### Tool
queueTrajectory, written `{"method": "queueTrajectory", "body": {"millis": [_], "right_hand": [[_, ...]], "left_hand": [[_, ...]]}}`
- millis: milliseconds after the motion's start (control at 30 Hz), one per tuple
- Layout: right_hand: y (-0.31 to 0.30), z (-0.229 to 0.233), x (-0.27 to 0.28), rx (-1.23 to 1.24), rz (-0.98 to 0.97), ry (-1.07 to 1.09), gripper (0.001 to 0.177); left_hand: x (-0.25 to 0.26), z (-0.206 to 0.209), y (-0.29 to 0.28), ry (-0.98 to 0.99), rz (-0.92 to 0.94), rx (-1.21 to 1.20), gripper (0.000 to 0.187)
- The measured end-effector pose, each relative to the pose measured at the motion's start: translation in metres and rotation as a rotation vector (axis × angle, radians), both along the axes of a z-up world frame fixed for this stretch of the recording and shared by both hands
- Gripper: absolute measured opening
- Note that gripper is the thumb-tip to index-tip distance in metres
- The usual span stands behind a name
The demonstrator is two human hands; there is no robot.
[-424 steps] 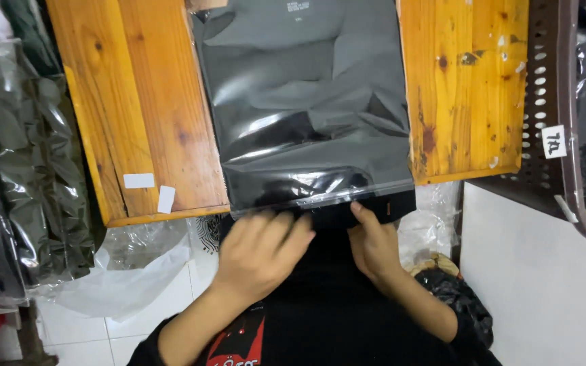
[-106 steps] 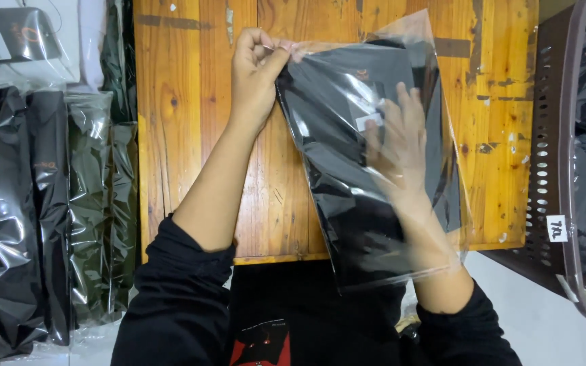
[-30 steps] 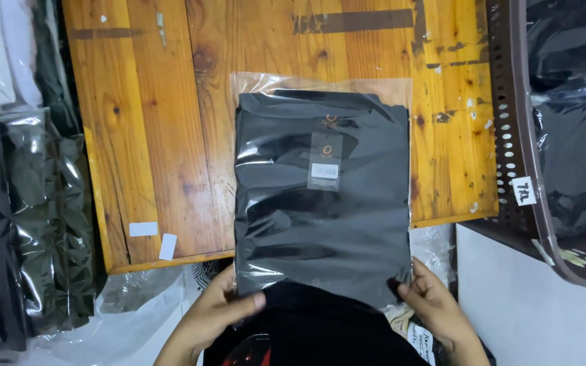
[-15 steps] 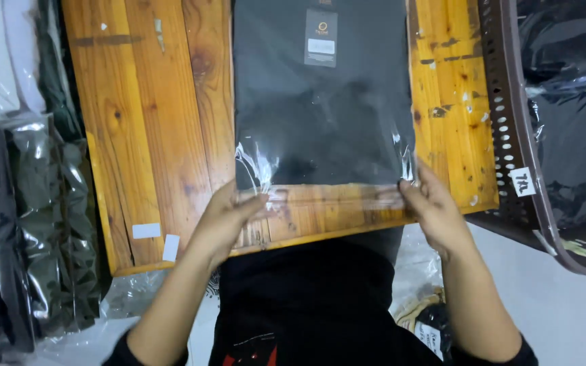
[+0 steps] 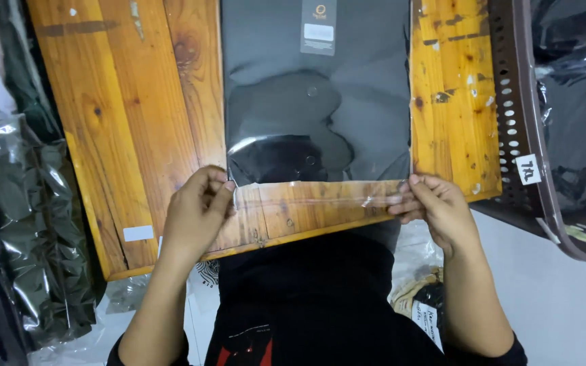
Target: Packaging a folded black shirt into a clear plastic bag, sealing it, and preparing the next item.
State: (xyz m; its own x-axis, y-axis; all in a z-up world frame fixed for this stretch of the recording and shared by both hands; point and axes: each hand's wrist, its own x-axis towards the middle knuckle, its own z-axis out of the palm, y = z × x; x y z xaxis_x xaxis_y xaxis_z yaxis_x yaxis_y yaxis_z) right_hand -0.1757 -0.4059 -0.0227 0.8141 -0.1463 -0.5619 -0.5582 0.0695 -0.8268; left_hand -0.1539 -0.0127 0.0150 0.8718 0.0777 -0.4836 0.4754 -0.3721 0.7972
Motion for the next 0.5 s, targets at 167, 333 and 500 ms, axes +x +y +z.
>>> {"method": "queueTrajectory", "body": {"millis": [167, 333, 500], "right_hand": [[0.002, 0.008, -0.004, -0.064, 0.011, -0.005, 0.027], [-0.006, 0.017, -0.024, -0.247, 0.148, -0.139, 0.023], [-0.029, 0.001, -0.061, -0.034, 0.295, -0.155, 0.019]], "left_hand": [[-0.003, -0.010, 0.012, 0.045, 0.022, -0.131, 0.015], [-0.023, -0.008, 0.023, 0.020, 0.010, -0.190, 0.010], [-0.060, -0.037, 0.036, 0.045, -0.013, -0.623, 0.010]]}}
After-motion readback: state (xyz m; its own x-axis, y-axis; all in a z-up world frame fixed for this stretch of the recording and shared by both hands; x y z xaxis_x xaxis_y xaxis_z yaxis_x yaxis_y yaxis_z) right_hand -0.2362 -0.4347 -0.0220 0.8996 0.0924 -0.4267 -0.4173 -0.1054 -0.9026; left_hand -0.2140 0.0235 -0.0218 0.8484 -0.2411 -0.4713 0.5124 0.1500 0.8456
